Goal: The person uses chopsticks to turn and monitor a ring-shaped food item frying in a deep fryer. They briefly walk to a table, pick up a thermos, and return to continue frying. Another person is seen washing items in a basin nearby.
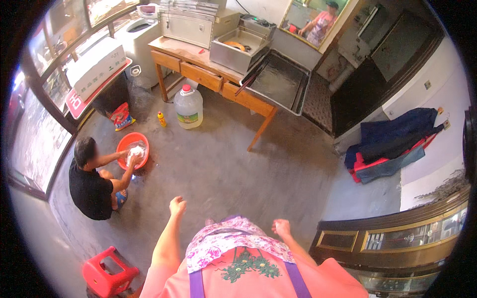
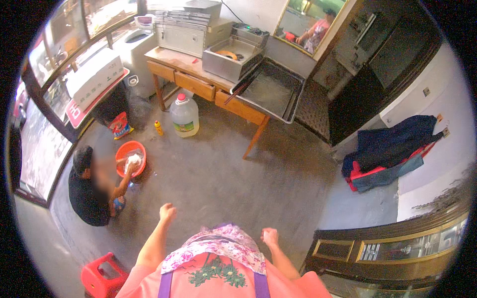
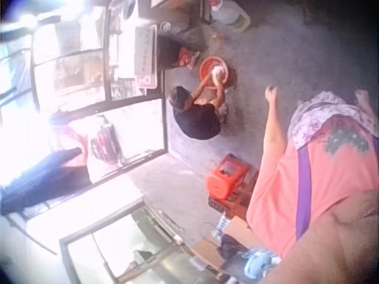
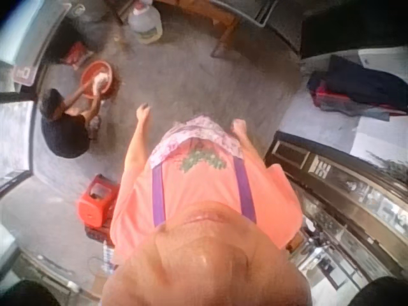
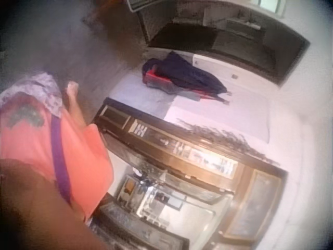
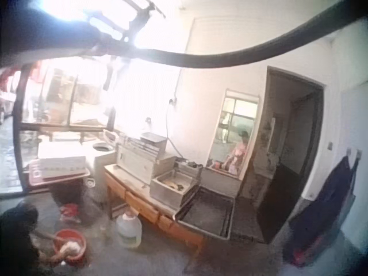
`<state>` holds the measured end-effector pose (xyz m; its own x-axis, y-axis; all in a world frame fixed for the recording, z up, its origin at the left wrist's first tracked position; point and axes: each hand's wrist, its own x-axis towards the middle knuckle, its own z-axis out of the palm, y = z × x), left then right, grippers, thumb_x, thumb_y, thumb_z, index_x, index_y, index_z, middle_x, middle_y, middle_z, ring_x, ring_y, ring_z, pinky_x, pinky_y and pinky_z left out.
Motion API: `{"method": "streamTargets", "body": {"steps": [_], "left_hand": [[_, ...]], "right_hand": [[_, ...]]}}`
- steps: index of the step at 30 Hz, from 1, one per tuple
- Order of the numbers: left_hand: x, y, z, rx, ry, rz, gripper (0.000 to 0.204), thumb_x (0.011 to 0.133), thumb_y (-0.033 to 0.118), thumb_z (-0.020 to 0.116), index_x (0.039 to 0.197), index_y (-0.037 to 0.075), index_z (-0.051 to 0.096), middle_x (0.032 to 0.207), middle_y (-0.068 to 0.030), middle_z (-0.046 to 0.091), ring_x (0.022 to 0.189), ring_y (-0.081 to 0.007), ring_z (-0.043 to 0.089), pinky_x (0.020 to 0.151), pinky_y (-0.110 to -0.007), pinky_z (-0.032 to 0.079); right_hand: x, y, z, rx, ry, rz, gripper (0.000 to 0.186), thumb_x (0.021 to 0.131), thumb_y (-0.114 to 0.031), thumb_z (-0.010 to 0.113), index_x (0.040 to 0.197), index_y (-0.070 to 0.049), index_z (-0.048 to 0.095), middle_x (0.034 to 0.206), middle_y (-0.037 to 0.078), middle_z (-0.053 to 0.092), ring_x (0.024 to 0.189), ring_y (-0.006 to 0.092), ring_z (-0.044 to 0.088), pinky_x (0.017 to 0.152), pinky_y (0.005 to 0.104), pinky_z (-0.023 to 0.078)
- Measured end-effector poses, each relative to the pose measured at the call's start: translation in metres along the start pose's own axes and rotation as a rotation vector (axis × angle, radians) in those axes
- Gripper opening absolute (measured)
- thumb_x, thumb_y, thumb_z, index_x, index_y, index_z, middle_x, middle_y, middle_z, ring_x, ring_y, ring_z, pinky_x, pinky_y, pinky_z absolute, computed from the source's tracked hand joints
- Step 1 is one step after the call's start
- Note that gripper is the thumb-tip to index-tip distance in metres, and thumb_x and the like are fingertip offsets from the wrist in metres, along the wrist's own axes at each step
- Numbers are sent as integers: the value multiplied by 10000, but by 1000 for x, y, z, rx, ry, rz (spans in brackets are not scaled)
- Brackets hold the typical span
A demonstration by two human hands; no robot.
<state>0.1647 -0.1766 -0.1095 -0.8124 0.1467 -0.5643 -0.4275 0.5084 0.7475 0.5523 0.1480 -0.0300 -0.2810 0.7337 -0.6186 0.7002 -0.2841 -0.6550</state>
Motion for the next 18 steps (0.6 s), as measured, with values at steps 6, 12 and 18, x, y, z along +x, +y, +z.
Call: {"method": "streamTargets", "body": {"steps": [6, 12, 18], "left_hand": [[69, 104, 52, 22, -134, 157, 458, 702, 110, 630, 1146, 2, 598, 930, -127, 686, 775, -173, 659, 690, -301, 533], [107, 70, 3, 183, -60, -178, 411, 726, 40, 611, 1133, -15, 597, 847, -102, 669, 615, -166, 622, 543, -290, 502], [87, 44, -53, -377, 267, -636, 334, 749, 38, 585, 1077, -22, 575, 820, -111, 634, 582, -198, 602, 508, -315, 494]], "right_hand": [[61, -122, 40, -400, 143, -487, 416, 793, -131, 625, 1177, 16, 561, 910, 152, 668, 795, 251, 648, 737, 345, 517], [145, -329, 69, -292, 223, -803, 537, 724, -106, 709, 1215, 1, 519, 1099, 208, 585, 1017, 342, 567, 889, 399, 453], [219, -525, 95, -517, 260, -1227, 697, 663, -131, 752, 1288, -54, 452, 1254, 149, 478, 1163, 325, 451, 1001, 399, 372]]}}
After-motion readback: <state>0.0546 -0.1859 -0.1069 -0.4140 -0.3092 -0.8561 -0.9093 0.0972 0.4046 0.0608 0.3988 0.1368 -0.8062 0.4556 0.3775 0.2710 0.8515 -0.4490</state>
